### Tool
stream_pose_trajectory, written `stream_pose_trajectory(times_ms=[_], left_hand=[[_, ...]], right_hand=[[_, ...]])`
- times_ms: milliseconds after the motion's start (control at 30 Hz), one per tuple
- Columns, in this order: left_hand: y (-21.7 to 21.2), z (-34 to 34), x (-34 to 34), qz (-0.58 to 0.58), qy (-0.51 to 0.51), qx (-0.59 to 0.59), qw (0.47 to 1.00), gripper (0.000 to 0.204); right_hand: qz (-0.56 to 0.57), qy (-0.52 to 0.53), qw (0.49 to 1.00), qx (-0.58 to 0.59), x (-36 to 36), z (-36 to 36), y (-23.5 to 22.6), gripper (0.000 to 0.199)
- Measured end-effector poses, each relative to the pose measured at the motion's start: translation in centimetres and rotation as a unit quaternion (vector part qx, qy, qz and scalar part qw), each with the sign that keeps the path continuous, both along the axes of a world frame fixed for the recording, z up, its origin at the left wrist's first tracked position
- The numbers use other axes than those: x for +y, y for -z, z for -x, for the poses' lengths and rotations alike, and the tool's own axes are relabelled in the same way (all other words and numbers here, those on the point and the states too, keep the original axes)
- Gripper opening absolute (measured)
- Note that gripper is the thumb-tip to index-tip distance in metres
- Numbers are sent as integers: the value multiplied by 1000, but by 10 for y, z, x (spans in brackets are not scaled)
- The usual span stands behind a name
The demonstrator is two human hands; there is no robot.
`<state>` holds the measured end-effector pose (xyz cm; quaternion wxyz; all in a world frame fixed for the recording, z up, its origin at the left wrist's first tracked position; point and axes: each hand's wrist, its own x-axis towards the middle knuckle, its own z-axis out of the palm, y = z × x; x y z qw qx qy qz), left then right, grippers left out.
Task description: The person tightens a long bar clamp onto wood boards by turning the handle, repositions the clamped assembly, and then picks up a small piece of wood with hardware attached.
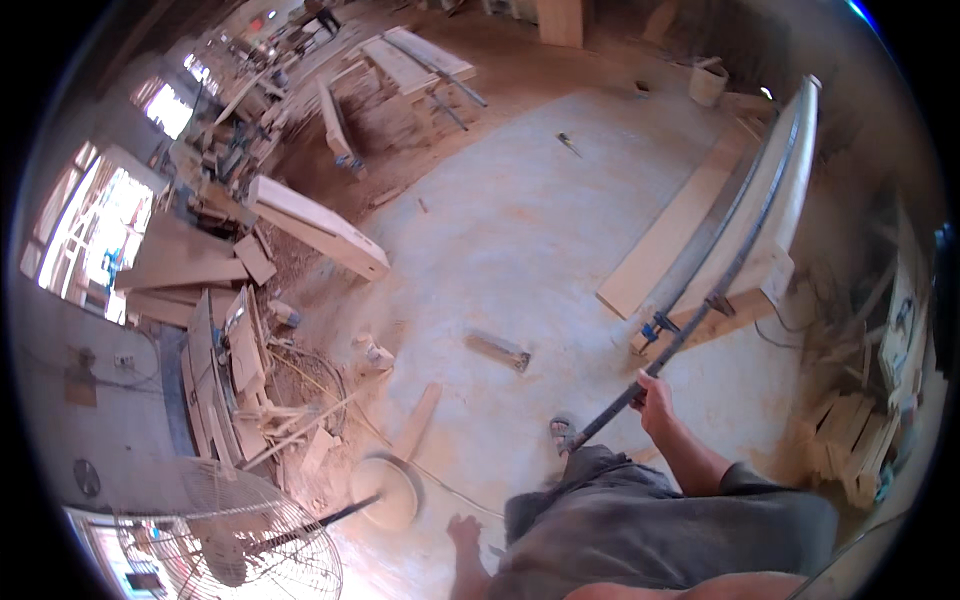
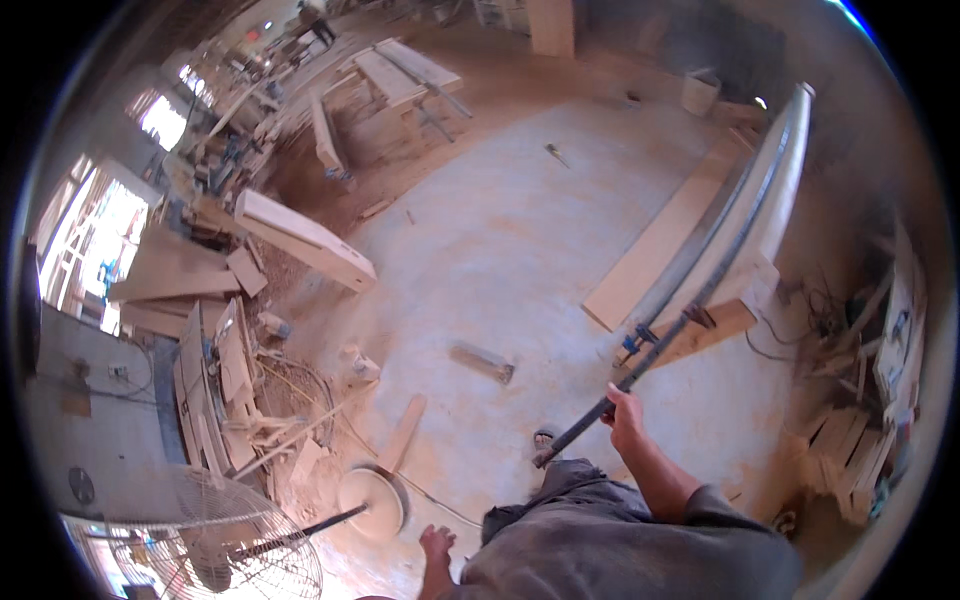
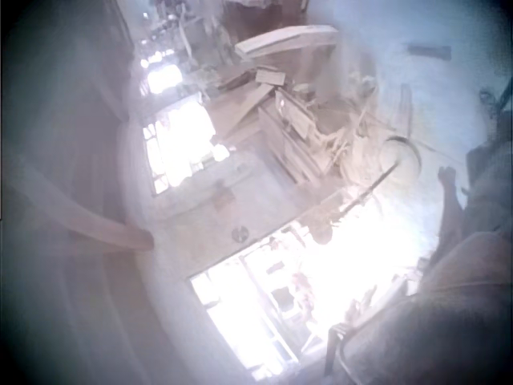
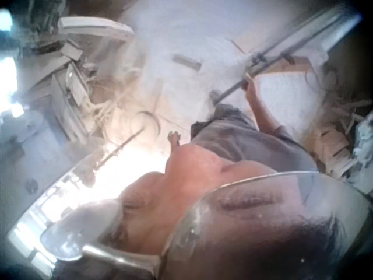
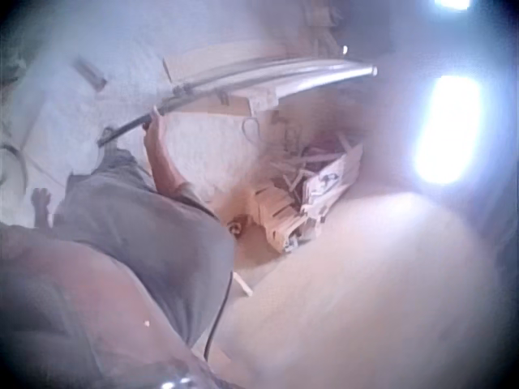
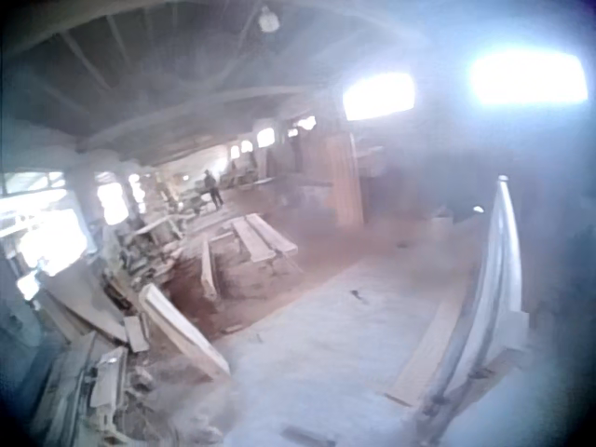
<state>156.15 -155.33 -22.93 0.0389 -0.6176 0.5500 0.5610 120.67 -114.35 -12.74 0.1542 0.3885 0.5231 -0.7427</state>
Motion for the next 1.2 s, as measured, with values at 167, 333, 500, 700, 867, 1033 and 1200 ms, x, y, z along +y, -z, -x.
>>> stream_pose_trajectory(times_ms=[167, 333, 500, 700, 867, 1033, 1200], left_hand=[[87, 51, -154, 168, 345, -163, 909, 60], [113, 202, -231, 72, 38, 43, 996, 44], [181, 335, -337, -72, -70, 40, 994, 67], [311, 438, -480, -53, -158, 56, 984, 67], [397, 481, -564, -31, -115, -21, 993, 73], [465, 496, -616, -30, -127, -53, 990, 85], [533, 482, -669, -101, -157, -36, 982, 78]], right_hand=[[-52, 100, 994, -8, -48, 6, 16, 21], [-159, 107, 981, -42, -36, -17, 40, 33], [-329, 114, 924, -160, -86, -14, 3, 29], [-604, -7, 754, -257, -92, -9, 11, 49], [-544, -8, 784, -299, -75, -23, -14, 51], [-601, 37, 710, -364, -97, -9, -4, 38], [-599, 46, 722, -344, -100, 3, 3, 28]])
